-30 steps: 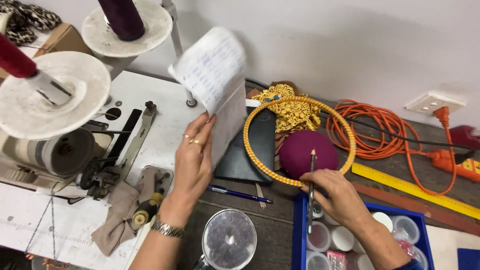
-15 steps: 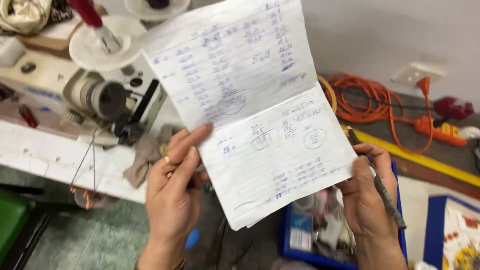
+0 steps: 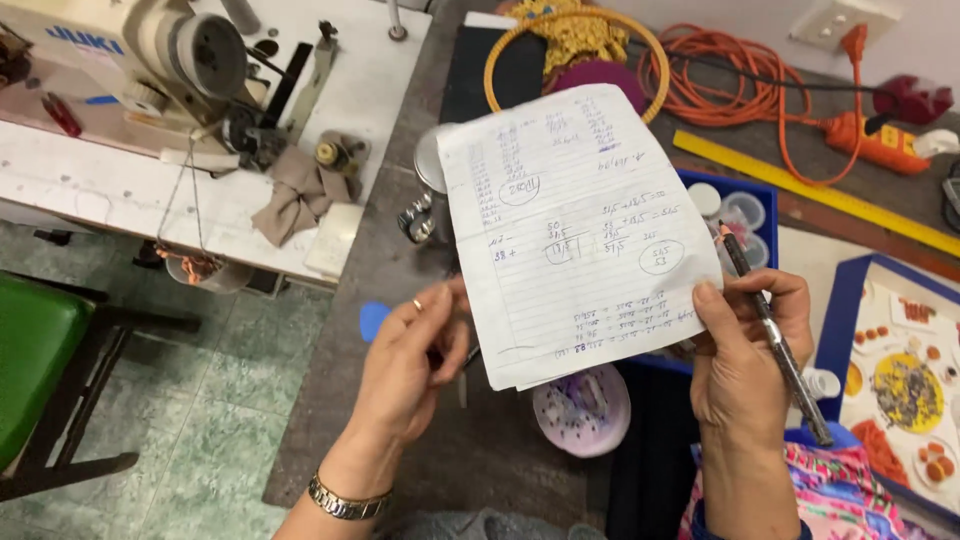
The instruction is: The person is writing notes and calculations on a piece of paper using a pencil at a sewing factory workbench.
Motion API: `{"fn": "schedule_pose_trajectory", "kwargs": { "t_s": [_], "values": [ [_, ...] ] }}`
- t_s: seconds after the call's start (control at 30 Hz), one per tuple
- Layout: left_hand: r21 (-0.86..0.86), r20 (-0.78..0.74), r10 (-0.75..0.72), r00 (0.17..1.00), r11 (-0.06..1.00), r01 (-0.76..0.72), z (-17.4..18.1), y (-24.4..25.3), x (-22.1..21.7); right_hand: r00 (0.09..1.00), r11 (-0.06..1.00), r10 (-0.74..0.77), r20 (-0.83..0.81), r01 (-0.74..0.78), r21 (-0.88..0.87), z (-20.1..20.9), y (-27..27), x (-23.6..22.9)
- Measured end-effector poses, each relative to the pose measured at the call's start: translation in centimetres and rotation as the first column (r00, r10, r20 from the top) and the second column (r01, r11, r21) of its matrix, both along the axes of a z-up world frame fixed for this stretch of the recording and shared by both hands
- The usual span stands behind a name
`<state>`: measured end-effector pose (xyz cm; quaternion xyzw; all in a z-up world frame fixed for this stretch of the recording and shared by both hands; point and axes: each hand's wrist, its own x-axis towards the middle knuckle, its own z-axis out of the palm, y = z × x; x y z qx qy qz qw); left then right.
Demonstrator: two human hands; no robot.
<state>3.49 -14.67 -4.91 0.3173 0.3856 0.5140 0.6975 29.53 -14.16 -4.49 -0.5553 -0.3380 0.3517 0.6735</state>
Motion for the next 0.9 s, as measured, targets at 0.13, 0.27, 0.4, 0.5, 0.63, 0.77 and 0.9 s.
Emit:
{"fn": "schedule_pose_trajectory", "kwargs": {
  "t_s": [0.13, 0.27, 0.4, 0.5, 0.63, 0.77, 0.9],
  "values": [
    [-0.102, -0.025, -0.059, 0.998, 0.993, 0.056, -0.9, -3.0, 1.6, 1.0, 1.0, 0.021, -0.007, -0.021, -0.015, -1.0, -2.2, 1.2],
    [-0.039, -0.046, -0.198, 0.979, 0.98, 0.196, -0.3, -4.6, 2.4, 0.999, 0.999, 0.047, 0.015, -0.047, 0.019, -2.0, -4.0, 2.2],
    [0.023, -0.183, -0.306, 0.934, 0.949, 0.315, -1.2, -5.3, 2.7, 0.998, 0.998, 0.062, 0.009, -0.062, 0.022, -1.8, -4.8, 2.8],
    [-0.057, -0.107, -0.338, 0.935, 0.941, 0.334, -1.3, -5.8, 2.7, 0.997, 0.997, 0.068, 0.031, -0.07, 0.046, -1.8, -5.0, 3.3],
    [-0.08, 0.054, -0.273, 0.96, 0.958, 0.277, -1.0, -6.0, 3.5, 0.996, 0.993, 0.087, 0.029, -0.089, 0.073, -1.8, -4.9, 3.4],
    [-0.002, -0.066, -0.192, 0.979, 0.981, 0.192, -1.0, -6.2, 4.0, 0.993, 0.991, 0.11, 0.035, -0.112, 0.066, -1.8, -5.0, 3.4],
    [0.079, -0.121, -0.139, 0.983, 0.986, 0.149, -0.5, -6.2, 4.1, 0.992, 0.991, 0.117, 0.037, -0.119, 0.059, -1.8, -5.2, 3.3]
  ]
}}
